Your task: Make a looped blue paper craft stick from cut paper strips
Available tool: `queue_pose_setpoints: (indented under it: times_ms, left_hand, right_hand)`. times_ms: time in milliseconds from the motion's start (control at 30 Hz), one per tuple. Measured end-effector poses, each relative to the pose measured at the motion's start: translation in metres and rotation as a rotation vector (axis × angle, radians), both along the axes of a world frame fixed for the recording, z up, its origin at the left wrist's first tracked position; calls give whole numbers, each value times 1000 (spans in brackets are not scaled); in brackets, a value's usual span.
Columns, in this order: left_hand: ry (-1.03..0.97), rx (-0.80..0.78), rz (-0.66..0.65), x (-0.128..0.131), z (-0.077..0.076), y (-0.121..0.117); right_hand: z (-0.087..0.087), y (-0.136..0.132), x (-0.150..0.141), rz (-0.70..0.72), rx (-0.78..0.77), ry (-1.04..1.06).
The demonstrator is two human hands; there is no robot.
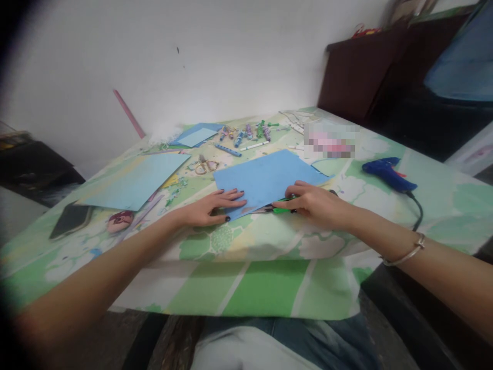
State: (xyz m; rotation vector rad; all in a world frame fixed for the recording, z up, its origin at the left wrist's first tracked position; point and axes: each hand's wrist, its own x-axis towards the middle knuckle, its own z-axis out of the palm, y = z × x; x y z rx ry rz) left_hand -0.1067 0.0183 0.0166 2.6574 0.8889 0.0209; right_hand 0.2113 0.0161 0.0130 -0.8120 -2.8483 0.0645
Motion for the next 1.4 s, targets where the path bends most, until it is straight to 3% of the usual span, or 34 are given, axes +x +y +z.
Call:
queue_pose_setpoints:
  times_ms: [733, 1033, 1400]
  left_hand:
    - [13, 2, -26, -1, 0, 1]
    - [37, -2, -20, 0, 0, 1]
    - [39, -8, -15, 0, 1, 0]
  right_hand:
    - [-1, 8, -1, 45, -52, 40]
    - [-1, 3, -8, 79, 78, -4]
    - [5, -5, 0, 51, 64, -25]
